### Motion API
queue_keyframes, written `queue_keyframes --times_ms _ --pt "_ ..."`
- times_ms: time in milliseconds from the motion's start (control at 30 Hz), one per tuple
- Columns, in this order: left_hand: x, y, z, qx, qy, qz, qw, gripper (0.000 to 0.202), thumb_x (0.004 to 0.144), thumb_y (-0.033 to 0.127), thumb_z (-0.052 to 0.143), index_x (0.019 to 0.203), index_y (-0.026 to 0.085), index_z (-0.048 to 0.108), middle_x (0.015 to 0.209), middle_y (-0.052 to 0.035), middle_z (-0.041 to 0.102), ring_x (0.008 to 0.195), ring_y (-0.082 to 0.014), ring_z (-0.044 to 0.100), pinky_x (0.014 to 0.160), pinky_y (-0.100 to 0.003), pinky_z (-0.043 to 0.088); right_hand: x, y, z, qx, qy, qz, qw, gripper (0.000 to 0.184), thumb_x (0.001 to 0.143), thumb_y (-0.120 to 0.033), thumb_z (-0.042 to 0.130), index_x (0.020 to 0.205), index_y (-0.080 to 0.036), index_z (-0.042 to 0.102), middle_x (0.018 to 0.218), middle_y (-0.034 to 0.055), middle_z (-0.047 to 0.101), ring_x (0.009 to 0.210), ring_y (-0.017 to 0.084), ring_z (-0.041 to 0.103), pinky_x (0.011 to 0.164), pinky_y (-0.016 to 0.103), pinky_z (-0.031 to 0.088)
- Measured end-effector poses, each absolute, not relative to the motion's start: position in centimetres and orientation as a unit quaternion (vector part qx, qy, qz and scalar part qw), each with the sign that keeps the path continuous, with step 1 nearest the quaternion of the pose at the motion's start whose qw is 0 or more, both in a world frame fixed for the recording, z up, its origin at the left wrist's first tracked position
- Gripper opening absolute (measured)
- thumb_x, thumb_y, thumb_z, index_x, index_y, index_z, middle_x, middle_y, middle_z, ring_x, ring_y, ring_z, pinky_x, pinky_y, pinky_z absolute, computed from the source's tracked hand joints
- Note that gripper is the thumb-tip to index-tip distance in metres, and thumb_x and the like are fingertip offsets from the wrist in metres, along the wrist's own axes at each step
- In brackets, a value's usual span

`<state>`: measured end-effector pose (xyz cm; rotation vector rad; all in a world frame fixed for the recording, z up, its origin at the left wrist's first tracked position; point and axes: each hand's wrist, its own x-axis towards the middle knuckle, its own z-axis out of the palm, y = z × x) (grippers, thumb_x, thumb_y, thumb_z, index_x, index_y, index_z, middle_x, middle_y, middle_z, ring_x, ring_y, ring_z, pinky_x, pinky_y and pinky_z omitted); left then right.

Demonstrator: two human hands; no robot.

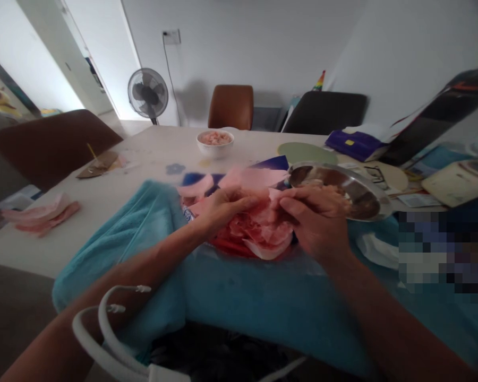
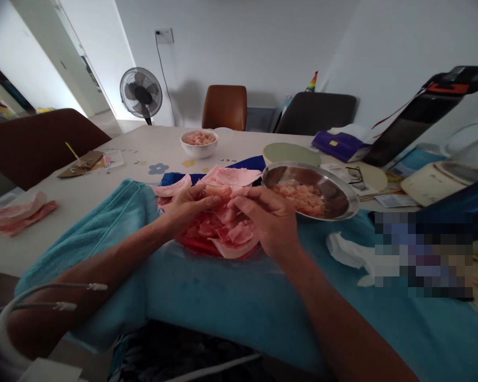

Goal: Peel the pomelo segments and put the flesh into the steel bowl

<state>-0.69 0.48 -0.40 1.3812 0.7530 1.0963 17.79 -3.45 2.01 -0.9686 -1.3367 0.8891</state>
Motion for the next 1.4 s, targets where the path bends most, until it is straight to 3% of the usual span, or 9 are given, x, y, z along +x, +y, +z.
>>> queue_keyframes --times_ms 167,400,800,967,1267,1400 --pt "-0.8 0.3 -0.3 0.581 0.302 0.444 0.612 0.036 0.082 0.047 0.082 0.096 0.015 0.079 0.093 -0.0067 0.075 0.079 -0.0136 0.067 0.071 -0.025 0.052 18.2 -2.8 1.1 -0.466 -0.578 0.389 0.546 0.017 0.085 -0.042 0.076 0.079 -0.027 0.072 0.082 0.0031 0.075 0.077 0.022 0.073 0.069 0.038 0.063" --pt "-0.8 0.1 0.2 0.636 0.272 0.444 0.570 0.033 0.082 0.043 0.082 0.101 0.016 0.080 0.105 -0.0088 0.078 0.092 -0.0174 0.072 0.080 -0.027 0.056 18.7 -2.5 1.4 -0.414 -0.593 0.438 0.533 0.021 0.075 -0.035 0.080 0.091 -0.027 0.070 0.083 -0.0012 0.071 0.072 0.018 0.071 0.068 0.033 0.063" --pt "-1.0 0.2 0.4 0.621 0.293 0.435 0.582 0.036 0.073 0.032 0.087 0.101 0.015 0.073 0.099 -0.0061 0.081 0.087 -0.0157 0.075 0.077 -0.025 0.059 18.9 -3.3 2.2 -0.417 -0.697 0.299 0.501 0.009 0.082 -0.030 0.077 0.091 -0.029 0.074 0.089 -0.0011 0.077 0.081 0.019 0.072 0.074 0.034 0.060" --pt "-1.5 0.3 0.4 0.604 0.272 0.406 0.630 0.033 0.076 0.032 0.086 0.103 0.016 0.076 0.089 -0.0027 0.078 0.077 -0.0121 0.071 0.072 -0.024 0.057 18.8 -3.2 1.9 -0.413 -0.651 0.374 0.516 0.013 0.081 -0.036 0.080 0.088 -0.027 0.074 0.081 -0.0020 0.074 0.067 0.016 0.071 0.067 0.032 0.060" --pt "-1.5 0.5 0.5 0.501 0.225 0.397 0.735 0.021 0.070 0.028 0.090 0.076 0.013 0.075 0.079 -0.0032 0.073 0.073 -0.0121 0.066 0.071 -0.024 0.053 18.8 -2.6 1.6 -0.369 -0.515 0.578 0.515 0.028 0.071 -0.038 0.089 0.090 -0.027 0.072 0.076 -0.0044 0.070 0.060 0.014 0.068 0.060 0.030 0.061" --pt "-1.4 0.3 0.8 0.513 0.266 0.383 0.721 0.028 0.068 0.030 0.091 0.082 0.013 0.074 0.076 -0.0027 0.072 0.068 -0.0107 0.064 0.064 -0.022 0.050 18.5 -2.9 1.4 -0.381 -0.503 0.587 0.508 0.030 0.072 -0.040 0.087 0.095 -0.027 0.072 0.081 -0.0040 0.070 0.066 0.013 0.069 0.060 0.026 0.060"
